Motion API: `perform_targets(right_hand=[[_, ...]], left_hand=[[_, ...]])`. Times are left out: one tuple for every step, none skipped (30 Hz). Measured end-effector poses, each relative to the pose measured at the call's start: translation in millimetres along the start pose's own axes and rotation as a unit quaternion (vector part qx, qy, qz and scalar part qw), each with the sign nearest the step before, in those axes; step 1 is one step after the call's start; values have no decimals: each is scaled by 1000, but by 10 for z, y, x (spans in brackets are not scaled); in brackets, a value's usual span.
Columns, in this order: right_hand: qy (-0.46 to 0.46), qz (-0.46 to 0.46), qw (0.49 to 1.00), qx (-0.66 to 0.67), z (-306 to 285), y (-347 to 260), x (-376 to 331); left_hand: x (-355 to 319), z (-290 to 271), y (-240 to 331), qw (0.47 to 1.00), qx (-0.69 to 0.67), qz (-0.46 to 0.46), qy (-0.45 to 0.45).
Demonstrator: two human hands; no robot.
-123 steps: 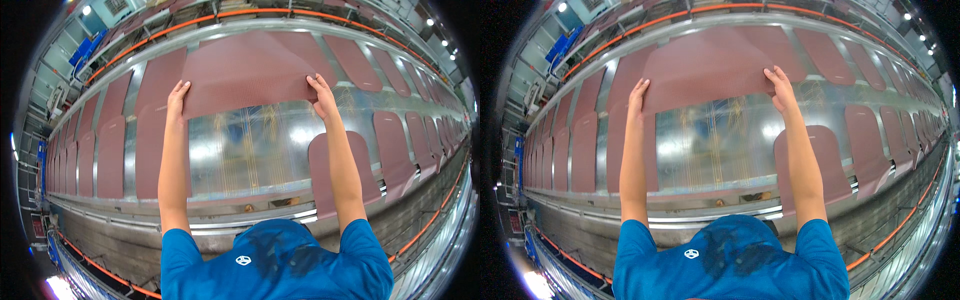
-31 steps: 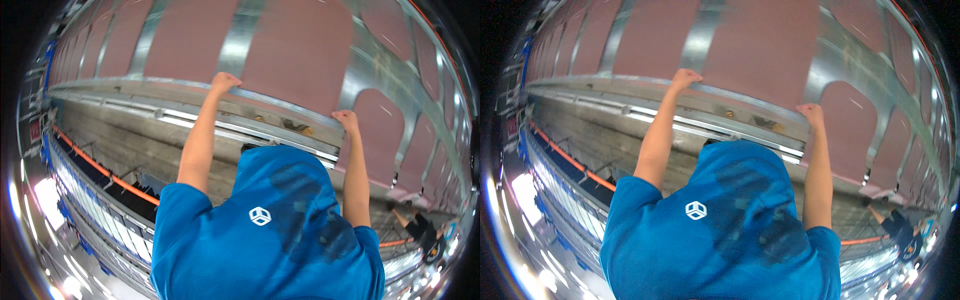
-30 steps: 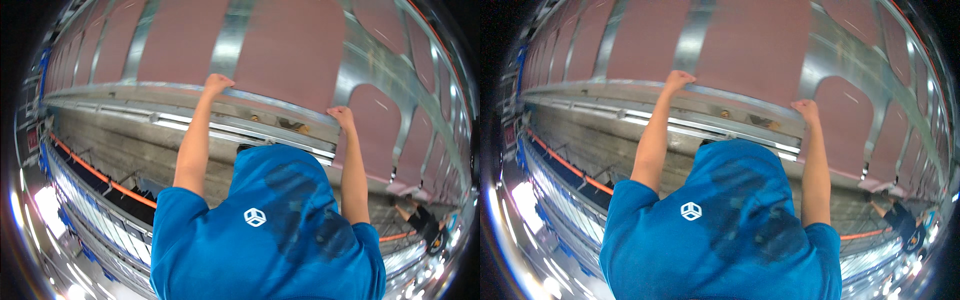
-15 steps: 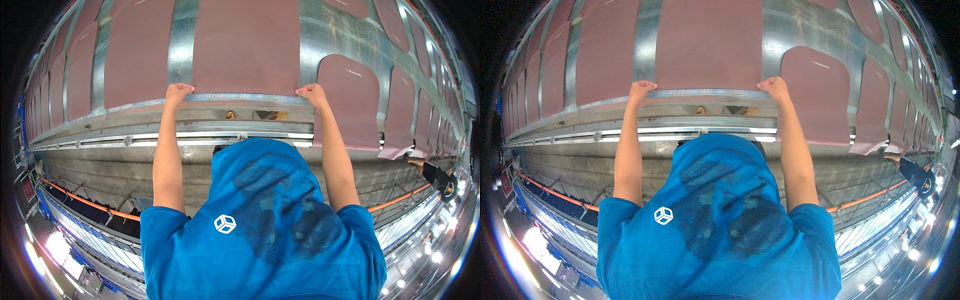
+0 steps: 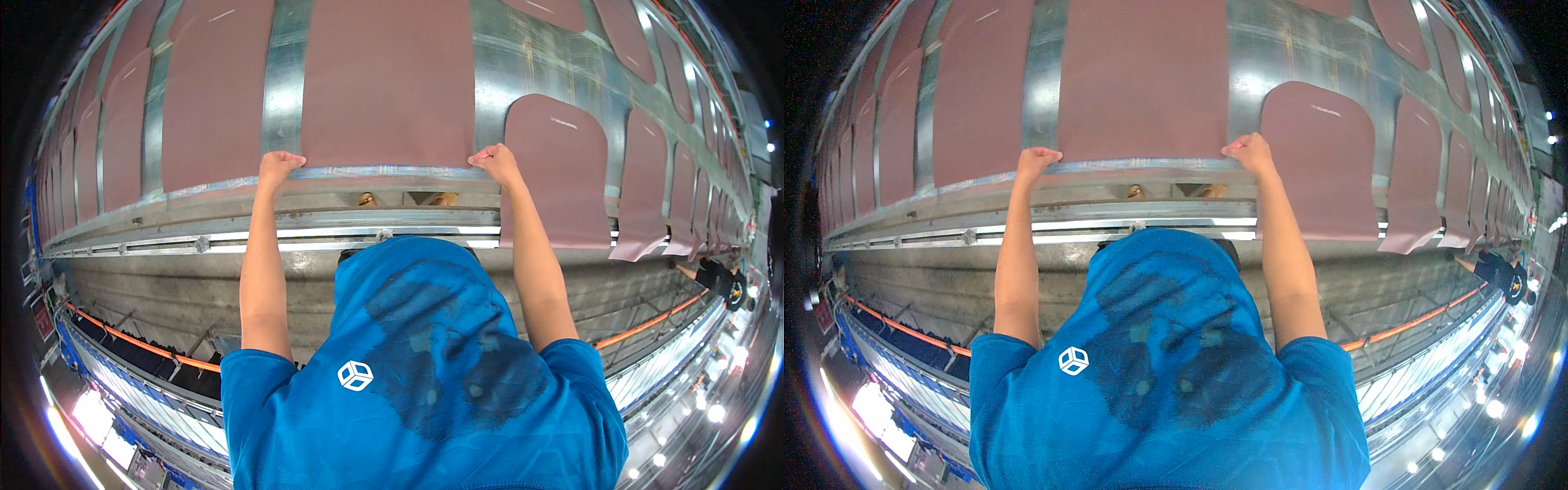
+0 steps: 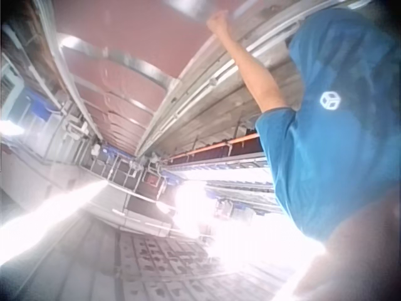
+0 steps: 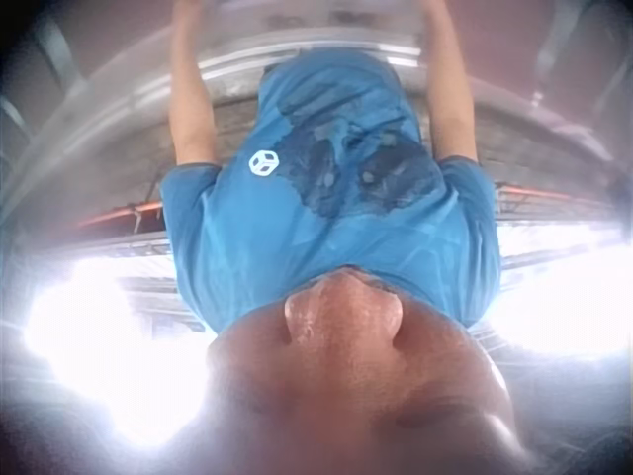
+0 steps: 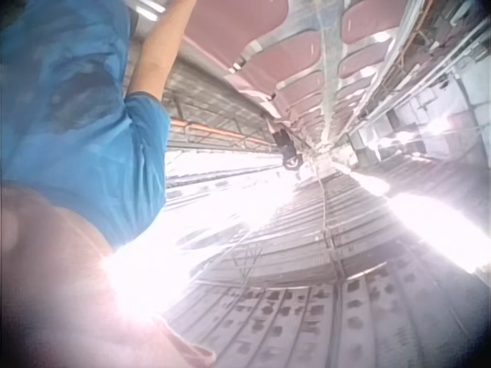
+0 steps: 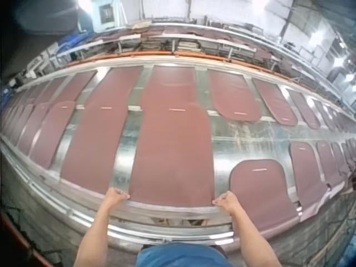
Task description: The person places maroon seat cushions onto a metal assembly line frame, aligning them with existing rows. They walk along the line, pick up cushions, and position them on the frame, occasionally adjusting their placement.
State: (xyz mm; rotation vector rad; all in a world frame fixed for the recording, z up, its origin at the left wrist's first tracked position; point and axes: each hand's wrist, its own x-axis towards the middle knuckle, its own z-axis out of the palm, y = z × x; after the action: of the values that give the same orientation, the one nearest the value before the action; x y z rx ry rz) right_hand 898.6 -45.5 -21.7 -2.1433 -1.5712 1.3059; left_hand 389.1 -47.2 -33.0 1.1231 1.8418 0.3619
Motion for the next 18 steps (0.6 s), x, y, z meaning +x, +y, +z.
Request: perform_targets(right_hand=[[-1,3,1000,-3,-8,-1,-7],[-3,7,1000,-5,-24,0,-15],[-5,8,1000,-10,-34,-35,-36],[-9,7,1000,-14,-45,-93,-53],[-13,6,1000,-17,-46,-121,-56],[-10,0,1000,-21,-29,-71,-40],[-7,-7,1000,-24,-25,11,-1],[-4,-14,1000,-27,-19,88,48],[-5,-14,999,-29,-10,86,76],[-7,-16,999,-31,2,68,77],[-10,-18,999,-34,8,50,76],[10,-33,998,-44,12,82,85],[29,-49,997,-51,38,149,108],[48,-65,995,-58,40,221,121],[-6,-38,998,-40,16,176,140],[-62,-13,998,-23,-24,103,152],[-45,-32,998,-17,-29,156,150],[-23,-48,999,-12,-6,191,121]], left_hand=[[9,-3,1,1000,8,3,-2],[32,7,12,1000,16,5,-5],[43,5,-11,1000,24,5,-5],[60,-6,-48,1000,30,0,-1],[79,14,-79,999,37,-6,3],[113,27,-107,999,45,-9,5],[128,29,-103,999,36,-5,1],[138,40,-99,1000,27,-1,-2],[154,50,-119,1000,16,2,-4],[164,49,-178,1000,22,3,2],[174,41,-237,1000,29,3,8],[195,45,-259,999,35,4,10],[187,19,-206,999,35,8,-3],[185,32,-142,999,35,11,-15],[170,26,-177,999,45,20,-6],[168,2,-212,998,58,29,6],[148,-2,-127,998,63,24,13],[147,-5,-35,997,67,23,15]])
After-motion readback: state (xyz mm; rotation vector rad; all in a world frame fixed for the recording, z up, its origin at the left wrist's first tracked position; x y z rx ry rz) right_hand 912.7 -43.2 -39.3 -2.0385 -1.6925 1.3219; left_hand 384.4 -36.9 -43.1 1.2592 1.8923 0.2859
